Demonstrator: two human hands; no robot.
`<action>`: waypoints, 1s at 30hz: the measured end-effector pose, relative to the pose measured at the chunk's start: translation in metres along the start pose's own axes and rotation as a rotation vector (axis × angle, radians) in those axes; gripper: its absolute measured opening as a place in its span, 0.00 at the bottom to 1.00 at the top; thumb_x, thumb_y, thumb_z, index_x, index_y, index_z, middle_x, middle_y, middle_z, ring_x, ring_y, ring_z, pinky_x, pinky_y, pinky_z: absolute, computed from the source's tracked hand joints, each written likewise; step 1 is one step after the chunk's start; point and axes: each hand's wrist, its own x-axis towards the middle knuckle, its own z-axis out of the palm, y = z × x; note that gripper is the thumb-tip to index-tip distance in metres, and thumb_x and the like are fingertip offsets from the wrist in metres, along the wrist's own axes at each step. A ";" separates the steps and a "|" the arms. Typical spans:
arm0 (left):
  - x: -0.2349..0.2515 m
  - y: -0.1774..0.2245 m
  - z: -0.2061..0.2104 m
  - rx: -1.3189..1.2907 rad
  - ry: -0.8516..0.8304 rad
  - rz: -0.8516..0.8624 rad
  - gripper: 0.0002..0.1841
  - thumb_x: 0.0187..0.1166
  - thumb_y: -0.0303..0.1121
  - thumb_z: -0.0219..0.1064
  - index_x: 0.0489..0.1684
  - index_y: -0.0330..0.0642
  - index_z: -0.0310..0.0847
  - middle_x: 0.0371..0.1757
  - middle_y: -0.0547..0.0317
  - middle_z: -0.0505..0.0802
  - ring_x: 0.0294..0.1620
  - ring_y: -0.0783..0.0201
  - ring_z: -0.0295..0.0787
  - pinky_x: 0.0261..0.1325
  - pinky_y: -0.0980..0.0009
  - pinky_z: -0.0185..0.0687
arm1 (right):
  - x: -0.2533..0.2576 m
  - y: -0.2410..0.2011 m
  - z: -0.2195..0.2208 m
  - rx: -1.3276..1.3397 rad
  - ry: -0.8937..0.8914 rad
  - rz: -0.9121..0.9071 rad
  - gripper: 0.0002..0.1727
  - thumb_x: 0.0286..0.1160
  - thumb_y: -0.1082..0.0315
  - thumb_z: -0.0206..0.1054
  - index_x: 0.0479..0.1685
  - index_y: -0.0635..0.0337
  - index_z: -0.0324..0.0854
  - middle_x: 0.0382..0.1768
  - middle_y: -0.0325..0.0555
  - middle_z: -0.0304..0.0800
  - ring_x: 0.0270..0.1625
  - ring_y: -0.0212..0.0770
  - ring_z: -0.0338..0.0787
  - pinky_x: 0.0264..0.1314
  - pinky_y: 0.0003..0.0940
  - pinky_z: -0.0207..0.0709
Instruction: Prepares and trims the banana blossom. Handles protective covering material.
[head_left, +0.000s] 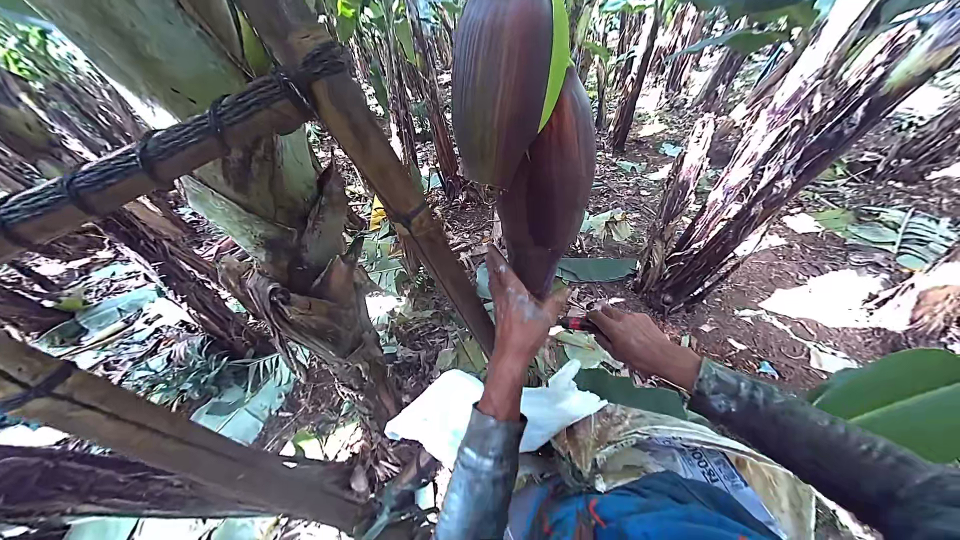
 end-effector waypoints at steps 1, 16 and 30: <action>0.014 -0.007 0.012 -0.058 0.018 0.011 0.80 0.48 0.55 0.91 0.97 0.44 0.20 0.95 0.38 0.50 0.90 0.45 0.60 0.85 0.46 0.67 | 0.004 -0.001 0.002 -0.010 0.011 -0.006 0.18 0.83 0.61 0.59 0.64 0.61 0.80 0.52 0.64 0.88 0.50 0.67 0.92 0.45 0.63 0.84; 0.042 -0.022 0.031 -0.139 0.093 0.125 0.69 0.52 0.43 0.90 0.95 0.50 0.34 0.81 0.50 0.77 0.77 0.59 0.79 0.76 0.53 0.81 | -0.109 0.256 -0.022 -0.217 -0.070 0.728 0.14 0.76 0.65 0.66 0.57 0.58 0.79 0.39 0.65 0.90 0.40 0.73 0.91 0.34 0.75 0.78; -0.042 -0.012 -0.016 -0.188 -0.034 0.393 0.33 0.81 0.45 0.69 0.81 0.33 0.69 0.74 0.41 0.84 0.72 0.49 0.85 0.73 0.49 0.84 | -0.215 0.149 -0.099 0.830 -0.498 0.689 0.10 0.82 0.68 0.65 0.43 0.64 0.91 0.20 0.42 0.86 0.16 0.32 0.78 0.21 0.26 0.73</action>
